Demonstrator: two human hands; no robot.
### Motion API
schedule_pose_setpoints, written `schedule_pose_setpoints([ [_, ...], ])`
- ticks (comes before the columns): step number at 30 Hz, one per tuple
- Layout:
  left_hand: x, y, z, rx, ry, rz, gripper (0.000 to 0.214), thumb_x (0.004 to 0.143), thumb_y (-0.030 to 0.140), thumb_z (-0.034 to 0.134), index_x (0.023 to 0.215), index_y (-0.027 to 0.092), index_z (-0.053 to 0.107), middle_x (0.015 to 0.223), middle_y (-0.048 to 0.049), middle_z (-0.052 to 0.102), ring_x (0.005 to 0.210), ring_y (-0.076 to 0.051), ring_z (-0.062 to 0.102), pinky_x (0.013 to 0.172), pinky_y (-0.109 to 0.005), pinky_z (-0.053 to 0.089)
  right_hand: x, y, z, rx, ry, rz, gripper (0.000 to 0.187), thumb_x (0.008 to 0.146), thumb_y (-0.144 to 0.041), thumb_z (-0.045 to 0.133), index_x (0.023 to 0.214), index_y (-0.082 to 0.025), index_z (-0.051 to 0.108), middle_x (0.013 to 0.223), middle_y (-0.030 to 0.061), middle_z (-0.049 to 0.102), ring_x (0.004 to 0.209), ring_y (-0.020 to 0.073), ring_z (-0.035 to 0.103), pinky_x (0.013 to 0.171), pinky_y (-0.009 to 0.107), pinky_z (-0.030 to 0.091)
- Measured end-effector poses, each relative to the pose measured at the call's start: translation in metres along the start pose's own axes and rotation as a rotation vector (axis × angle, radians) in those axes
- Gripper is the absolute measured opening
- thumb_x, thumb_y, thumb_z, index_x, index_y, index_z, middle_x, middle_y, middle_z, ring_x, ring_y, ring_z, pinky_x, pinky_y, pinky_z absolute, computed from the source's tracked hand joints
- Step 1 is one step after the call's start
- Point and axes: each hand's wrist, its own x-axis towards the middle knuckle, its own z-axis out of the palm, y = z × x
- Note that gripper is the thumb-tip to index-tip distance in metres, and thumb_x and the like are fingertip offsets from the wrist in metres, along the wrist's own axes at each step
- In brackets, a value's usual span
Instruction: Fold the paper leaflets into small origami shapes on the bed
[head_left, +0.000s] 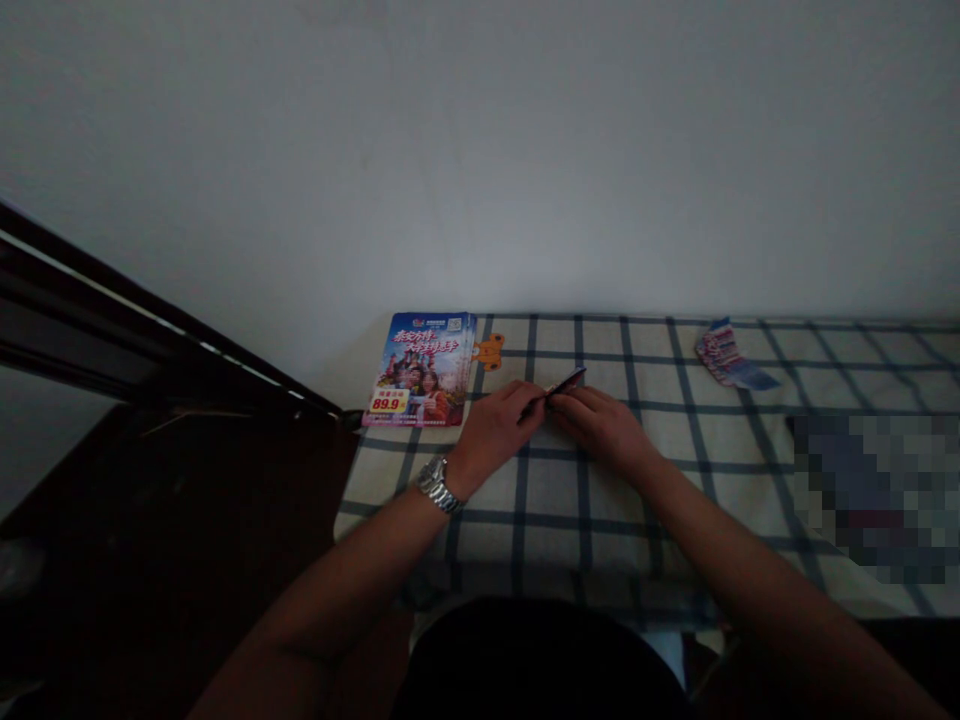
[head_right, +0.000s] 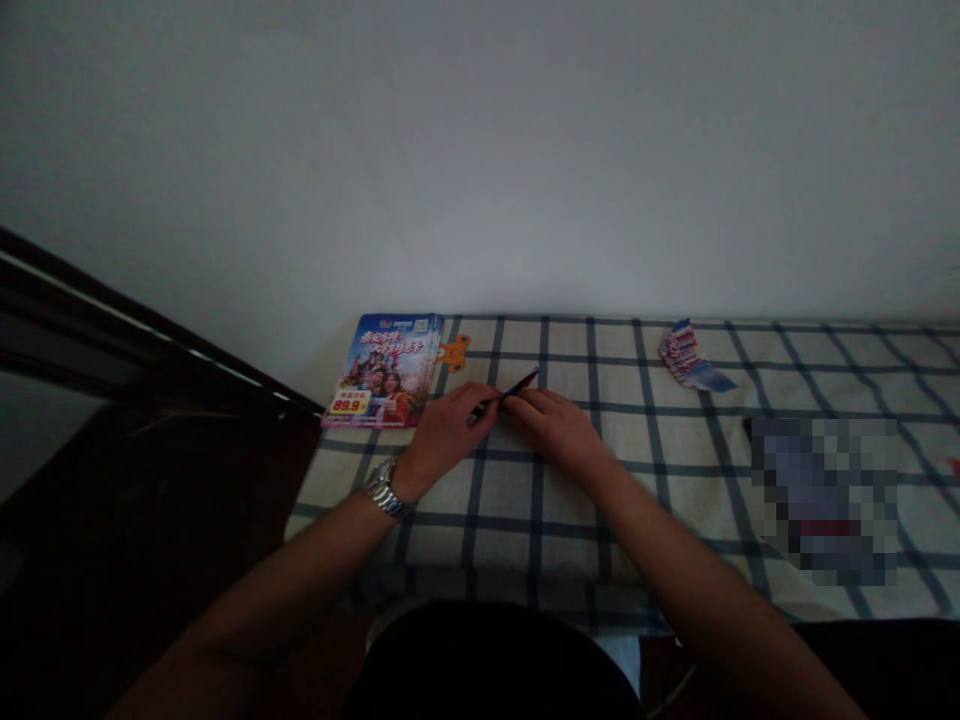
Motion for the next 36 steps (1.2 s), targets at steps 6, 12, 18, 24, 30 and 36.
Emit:
schedule_pose_setpoints([
  [6,-0.001,0.001,-0.001,0.070,-0.036,0.035,0.015,0.104,0.021,0.055,0.118,0.022,0.061,0.102,-0.0032,0.069,0.089,-0.016,0.070,0.078,-0.027,0.057,-0.001,0.003,-0.006,0.018,-0.035,-0.004,0.027,0.105,-0.022,0.052,0.128,-0.027,0.066,0.113,0.0089,0.073,0.101,0.0247,0.069,0.087,0.038,0.059],
  [12,0.001,0.004,-0.008,0.219,-0.095,0.139,0.017,0.104,0.019,0.054,0.117,0.022,0.064,0.116,-0.0053,0.067,0.097,-0.017,0.068,0.077,-0.026,0.056,0.002,0.001,-0.012,0.015,-0.060,-0.021,0.024,0.105,-0.021,0.051,0.122,-0.025,0.068,0.107,0.0090,0.073,0.098,0.0238,0.068,0.085,0.036,0.058],
  [18,0.002,0.003,-0.010,0.254,-0.109,0.135,0.014,0.100,0.019,0.061,0.111,0.022,0.068,0.114,-0.0047,0.066,0.093,-0.017,0.066,0.071,-0.027,0.055,0.000,0.005,-0.009,-0.009,-0.054,-0.048,0.021,0.107,-0.023,0.049,0.117,-0.024,0.068,0.106,0.0087,0.072,0.095,0.0225,0.068,0.083,0.034,0.058],
  [24,0.001,-0.001,-0.011,0.218,-0.085,0.066,0.010,0.099,0.019,0.059,0.104,0.021,0.068,0.112,-0.0053,0.065,0.091,-0.017,0.065,0.070,-0.028,0.054,0.000,0.006,-0.009,0.005,-0.042,-0.044,0.019,0.105,-0.025,0.053,0.118,-0.026,0.068,0.112,0.0092,0.073,0.097,0.0234,0.069,0.083,0.037,0.058],
  [30,0.002,-0.003,-0.012,0.152,-0.030,-0.015,0.009,0.099,0.019,0.059,0.100,0.019,0.068,0.104,-0.0046,0.066,0.091,-0.017,0.066,0.073,-0.028,0.055,-0.001,0.007,-0.011,0.010,-0.006,-0.010,0.016,0.104,-0.024,0.055,0.115,-0.025,0.067,0.106,0.0092,0.074,0.095,0.0237,0.069,0.082,0.036,0.058],
  [36,0.003,-0.003,-0.010,0.079,-0.021,-0.039,0.011,0.100,0.018,0.058,0.097,0.018,0.068,0.101,-0.0048,0.066,0.091,-0.017,0.066,0.077,-0.028,0.056,-0.001,0.008,-0.010,-0.004,-0.020,0.004,0.016,0.104,-0.025,0.055,0.115,-0.023,0.066,0.105,0.0104,0.074,0.093,0.0247,0.069,0.081,0.038,0.058],
])
